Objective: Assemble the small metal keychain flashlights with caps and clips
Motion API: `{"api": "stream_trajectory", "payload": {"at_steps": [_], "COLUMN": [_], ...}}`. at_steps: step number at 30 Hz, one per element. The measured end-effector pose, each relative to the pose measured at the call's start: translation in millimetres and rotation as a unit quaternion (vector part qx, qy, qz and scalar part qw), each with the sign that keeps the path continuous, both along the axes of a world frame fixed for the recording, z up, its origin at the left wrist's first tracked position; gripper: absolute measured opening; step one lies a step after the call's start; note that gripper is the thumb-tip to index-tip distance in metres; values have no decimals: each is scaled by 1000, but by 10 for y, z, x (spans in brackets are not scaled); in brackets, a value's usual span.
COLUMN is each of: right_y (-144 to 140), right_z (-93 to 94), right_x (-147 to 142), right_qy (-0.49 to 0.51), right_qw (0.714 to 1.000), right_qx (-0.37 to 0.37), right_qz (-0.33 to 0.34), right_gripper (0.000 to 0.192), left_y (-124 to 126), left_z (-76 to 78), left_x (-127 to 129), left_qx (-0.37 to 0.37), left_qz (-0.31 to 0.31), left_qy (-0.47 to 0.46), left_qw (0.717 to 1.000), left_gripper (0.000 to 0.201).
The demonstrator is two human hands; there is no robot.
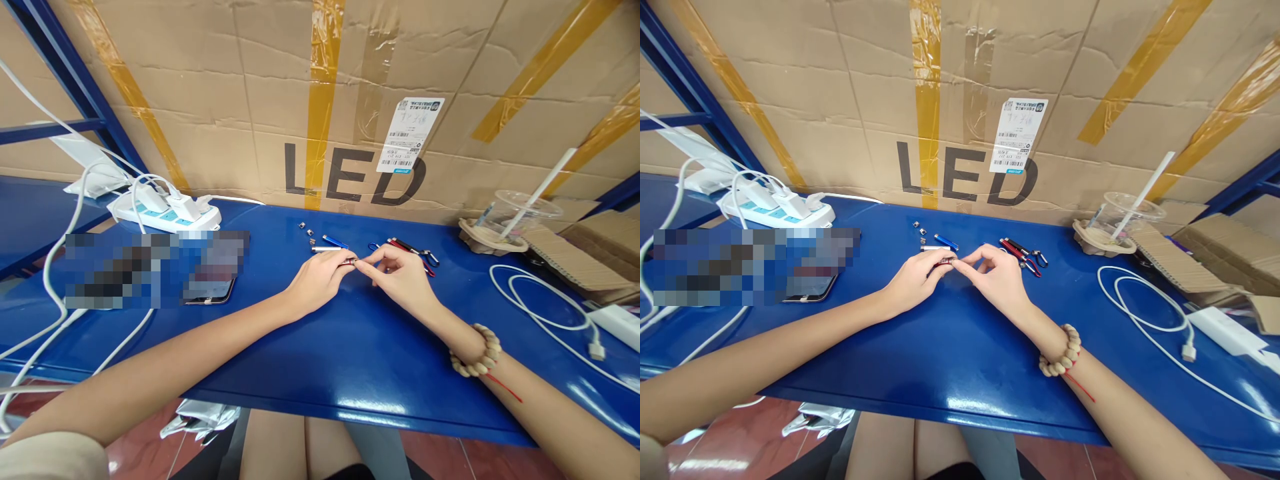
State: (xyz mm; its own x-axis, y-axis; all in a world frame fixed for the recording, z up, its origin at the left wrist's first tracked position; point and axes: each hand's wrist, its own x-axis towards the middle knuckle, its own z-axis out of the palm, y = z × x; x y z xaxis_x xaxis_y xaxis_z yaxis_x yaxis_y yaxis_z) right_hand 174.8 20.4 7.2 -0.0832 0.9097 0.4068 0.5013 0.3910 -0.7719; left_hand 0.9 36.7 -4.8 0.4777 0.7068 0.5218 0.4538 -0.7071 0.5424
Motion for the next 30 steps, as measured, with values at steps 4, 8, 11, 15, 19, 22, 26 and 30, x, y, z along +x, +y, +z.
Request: {"api": "stream_trajectory", "payload": {"at_steps": [4, 8, 11, 15, 19, 22, 26, 30], "right_y": [13, 18, 22, 19, 3, 0, 9, 7], "right_z": [24, 31, 35, 48, 60, 62, 61, 71], "right_x": [60, 87, 93, 93, 82, 75, 76, 75], "right_qy": [-47, -45, -29, -18, -14, -11, 1, 9], "right_qw": [993, 990, 991, 991, 991, 991, 991, 992], "right_qx": [97, 107, 97, 100, 106, 105, 104, 101], "right_qz": [41, 84, 89, 83, 75, 78, 78, 78], "right_gripper": [25, 16, 17, 18, 18, 19, 17, 16], "left_y": [9, 17, 13, -3, -6, -3, -16, -37], "left_z": [11, 4, 6, 23, 26, 18, 25, 50], "left_x": [-5, -11, -14, -17, -21, -26, -38, -52], "left_qx": [-45, -53, -58, -66, -72, -76, -96, -100], "left_qz": [-17, -38, -45, -56, -71, -80, -73, -74], "left_qy": [-15, -20, -23, -34, -35, -31, -31, -29], "left_qw": [999, 998, 997, 996, 994, 993, 992, 992], "left_gripper": [16, 17, 17, 18, 19, 20, 22, 22]}}
